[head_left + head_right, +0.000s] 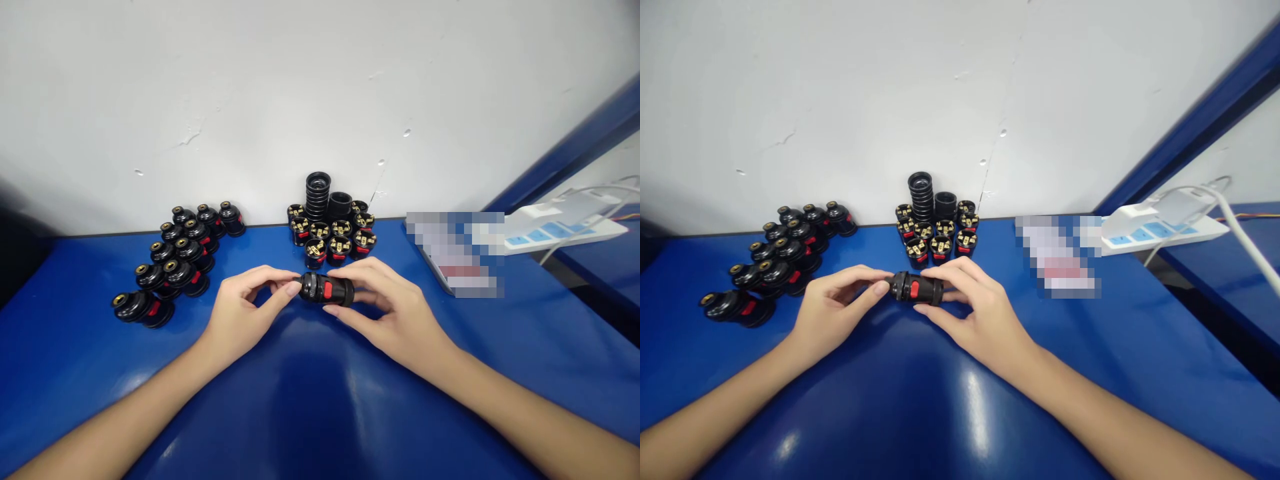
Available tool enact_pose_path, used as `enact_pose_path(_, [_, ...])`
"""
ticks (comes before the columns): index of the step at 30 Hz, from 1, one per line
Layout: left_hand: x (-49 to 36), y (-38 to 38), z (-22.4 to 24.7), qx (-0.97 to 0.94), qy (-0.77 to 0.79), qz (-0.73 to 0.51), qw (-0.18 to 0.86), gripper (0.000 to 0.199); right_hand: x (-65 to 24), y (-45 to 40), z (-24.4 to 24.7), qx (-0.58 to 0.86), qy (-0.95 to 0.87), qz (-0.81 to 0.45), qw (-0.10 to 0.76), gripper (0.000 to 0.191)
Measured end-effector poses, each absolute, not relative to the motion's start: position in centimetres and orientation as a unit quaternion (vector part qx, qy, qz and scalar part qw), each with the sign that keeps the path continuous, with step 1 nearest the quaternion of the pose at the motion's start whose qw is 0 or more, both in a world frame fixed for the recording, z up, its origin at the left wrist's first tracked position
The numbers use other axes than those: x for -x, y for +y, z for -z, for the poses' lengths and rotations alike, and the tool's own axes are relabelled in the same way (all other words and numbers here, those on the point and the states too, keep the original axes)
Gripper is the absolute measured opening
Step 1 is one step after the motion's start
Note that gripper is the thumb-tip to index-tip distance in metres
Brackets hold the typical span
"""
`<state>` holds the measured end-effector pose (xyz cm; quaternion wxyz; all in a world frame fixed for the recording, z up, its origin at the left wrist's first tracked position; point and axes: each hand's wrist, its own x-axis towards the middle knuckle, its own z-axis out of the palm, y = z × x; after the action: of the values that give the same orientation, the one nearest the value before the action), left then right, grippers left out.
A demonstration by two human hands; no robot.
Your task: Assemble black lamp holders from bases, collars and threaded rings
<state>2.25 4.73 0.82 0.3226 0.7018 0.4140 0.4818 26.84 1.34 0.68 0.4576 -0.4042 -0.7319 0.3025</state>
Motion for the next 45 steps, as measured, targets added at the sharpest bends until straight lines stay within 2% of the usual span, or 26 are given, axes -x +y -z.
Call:
enact_pose_path(11, [-2.13, 4.41, -0.68, -0.696, 0.401, -0.411, 0.432, 0.03, -26.92, 1.37, -0.59, 0.385, -0.744, -0.271, 0.475, 0.03])
enact_pose_path(20, [-2.05, 4.3, -0.35, -0.685, 0.358, -0.424, 0.473, 0.033, -26.94, 1.31, -0.66, 0.395, -0.734, -0.292, 0.47, 0.025])
enact_pose_path(25, [-1.6, 4.56, 0.0, -0.741, 0.28, -0.443, 0.42, 0.037, -26.94, 1.41, -0.6, 0.397, -0.727, -0.309, 0.467, 0.025])
enact_pose_path(29, [-1.47, 4.36, -0.27, -0.794, 0.268, -0.421, 0.347, 0.03, -26.86, 1.48, -0.33, 0.384, -0.718, -0.336, 0.473, 0.027])
enact_pose_path(34, [-1.74, 4.07, -0.75, -0.788, 0.297, -0.437, 0.316, 0.041, -26.83, 1.49, -0.12, 0.386, -0.713, -0.344, 0.474, 0.031])
enact_pose_path(38, [-1.75, 4.15, -0.68, -0.812, 0.367, -0.369, 0.265, 0.024, -26.85, 1.45, -0.21, 0.383, -0.713, -0.347, 0.473, 0.031])
enact_pose_path(40, [-1.68, 4.21, -0.58, -0.816, 0.37, -0.354, 0.268, 0.022, -26.86, 1.41, -0.24, 0.385, -0.714, -0.347, 0.471, 0.031])
enact_pose_path(43, [-1.57, 4.24, -0.45, -0.819, 0.322, -0.383, 0.28, 0.034, -26.9, 1.38, -0.21, 0.388, -0.712, -0.35, 0.468, 0.031])
enact_pose_path(45, [-1.5, 4.22, -0.38, -0.822, 0.305, -0.392, 0.278, 0.053, -26.93, 1.41, -0.15, 0.389, -0.712, -0.352, 0.467, 0.032])
